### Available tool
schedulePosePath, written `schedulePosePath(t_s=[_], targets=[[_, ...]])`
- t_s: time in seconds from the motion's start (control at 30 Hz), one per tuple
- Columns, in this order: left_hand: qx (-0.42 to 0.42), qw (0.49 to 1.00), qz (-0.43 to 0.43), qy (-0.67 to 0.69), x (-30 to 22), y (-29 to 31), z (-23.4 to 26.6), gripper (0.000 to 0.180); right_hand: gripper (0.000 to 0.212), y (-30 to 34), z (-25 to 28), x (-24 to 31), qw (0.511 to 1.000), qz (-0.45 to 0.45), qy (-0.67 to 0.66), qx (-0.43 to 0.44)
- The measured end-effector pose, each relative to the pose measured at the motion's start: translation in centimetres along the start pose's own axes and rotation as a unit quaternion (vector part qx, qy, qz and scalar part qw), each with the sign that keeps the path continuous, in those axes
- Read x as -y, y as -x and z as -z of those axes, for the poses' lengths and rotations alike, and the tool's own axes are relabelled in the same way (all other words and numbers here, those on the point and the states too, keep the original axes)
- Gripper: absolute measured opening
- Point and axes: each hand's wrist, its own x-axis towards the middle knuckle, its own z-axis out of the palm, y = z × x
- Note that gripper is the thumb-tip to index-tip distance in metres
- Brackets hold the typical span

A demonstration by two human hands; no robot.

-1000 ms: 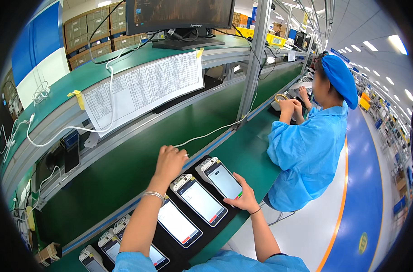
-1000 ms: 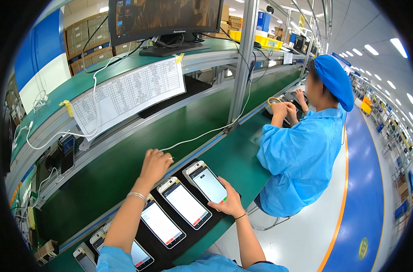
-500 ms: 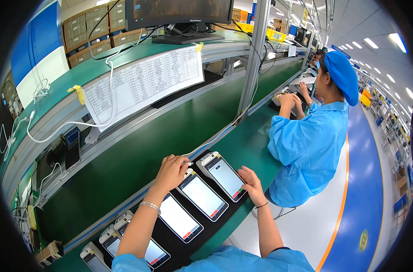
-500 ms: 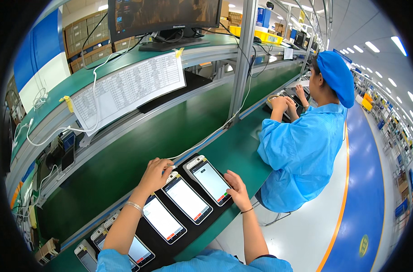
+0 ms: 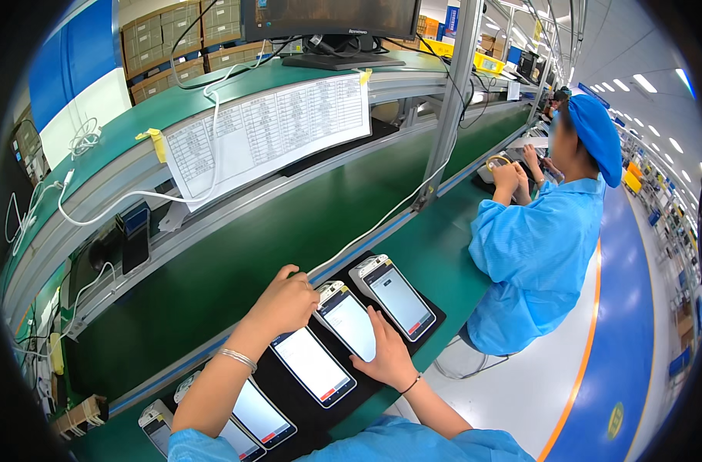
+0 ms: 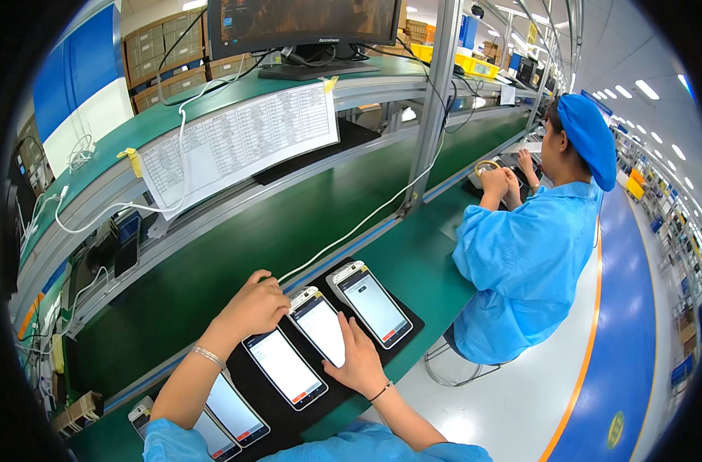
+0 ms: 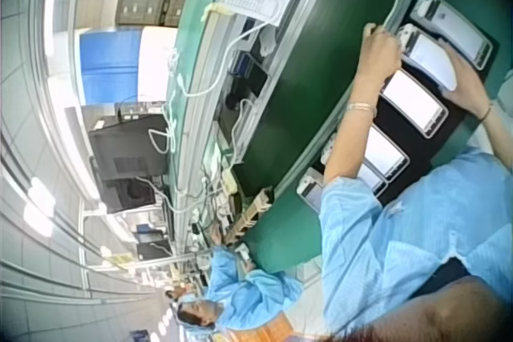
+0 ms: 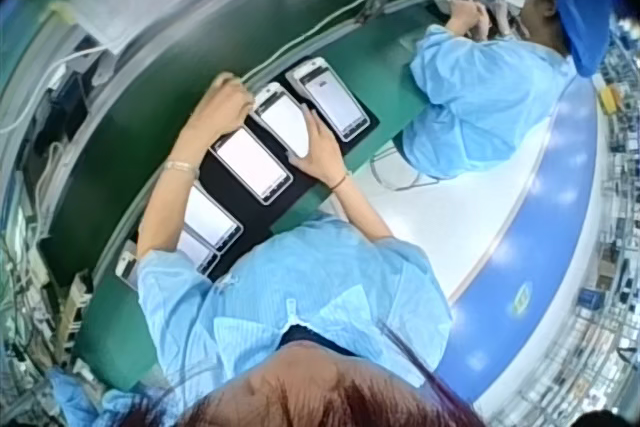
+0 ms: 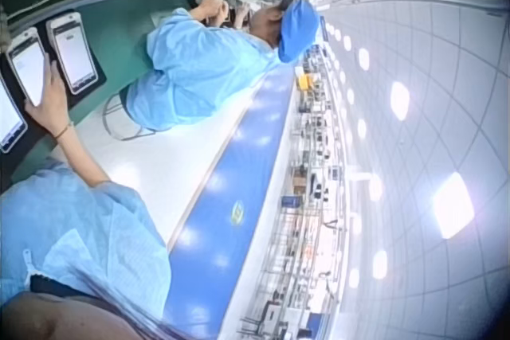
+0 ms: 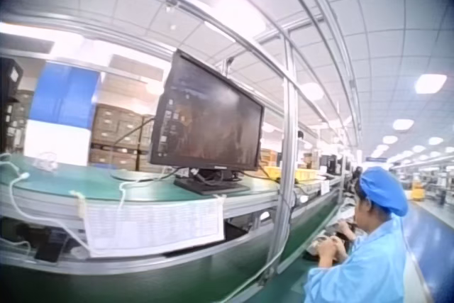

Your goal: Testing and checking handheld electronic devices on a factory assembly line.

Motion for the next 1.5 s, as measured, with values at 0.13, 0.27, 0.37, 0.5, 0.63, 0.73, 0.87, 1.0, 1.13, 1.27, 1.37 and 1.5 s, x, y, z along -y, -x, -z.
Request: schedulePosePath(t_s=[0.13,0.27,0.37,0.5,0.63,0.73,0.87,1.0,1.13,1.27,1.37,1.5], targets=[[0.051,0.998,-0.023,-0.029,-1.3,0.1,-0.4,0.010,0.093,-0.9,0.8,-0.2,0.998,-0.030,-0.061,-0.006],[0.031,0.999,-0.009,-0.007,-1.8,-0.2,-1.6,0.013,0.094,-1.2,1.3,-0.6,0.977,-0.146,-0.150,0.034],[0.003,1.000,0.006,0.009,-1.8,-0.4,-2.2,0.014,0.093,-1.2,1.3,-0.6,0.977,-0.146,-0.154,0.027],[-0.018,0.997,0.035,0.070,-2.1,0.0,-2.3,0.015,0.094,-1.3,1.5,-0.6,0.972,-0.165,-0.161,0.035],[-0.054,0.997,0.039,0.038,-2.8,0.5,-2.9,0.015,0.094,-1.3,1.3,-0.9,0.970,-0.164,-0.179,0.029],[-0.069,0.997,0.033,0.020,-3.3,0.5,-3.3,0.016,0.092,-1.2,1.0,-1.0,0.979,-0.146,-0.145,0.009],[-0.106,0.993,0.042,0.001,-4.1,1.1,-4.5,0.015,0.091,-1.4,0.8,-0.7,0.976,-0.150,-0.156,0.002],[-0.137,0.990,0.042,-0.006,-4.7,0.7,-4.6,0.011,0.092,-1.4,1.5,-0.9,0.967,-0.161,-0.195,0.030],[-0.110,0.992,0.005,-0.056,-4.0,0.3,-4.0,0.012,0.092,-1.4,1.4,-1.4,0.966,-0.163,-0.199,0.023],[-0.104,0.994,-0.019,-0.036,-3.6,0.7,-4.8,0.011,0.090,-1.2,1.2,-1.4,0.970,-0.155,-0.187,0.015],[-0.136,0.990,-0.015,-0.032,-3.8,0.6,-5.3,0.009,0.088,-1.3,1.1,-1.2,0.975,-0.143,-0.169,0.010],[-0.072,0.992,-0.014,-0.106,-4.1,-0.7,-4.3,0.010,0.085,-1.6,0.6,-1.5,0.970,-0.138,-0.197,0.021]])
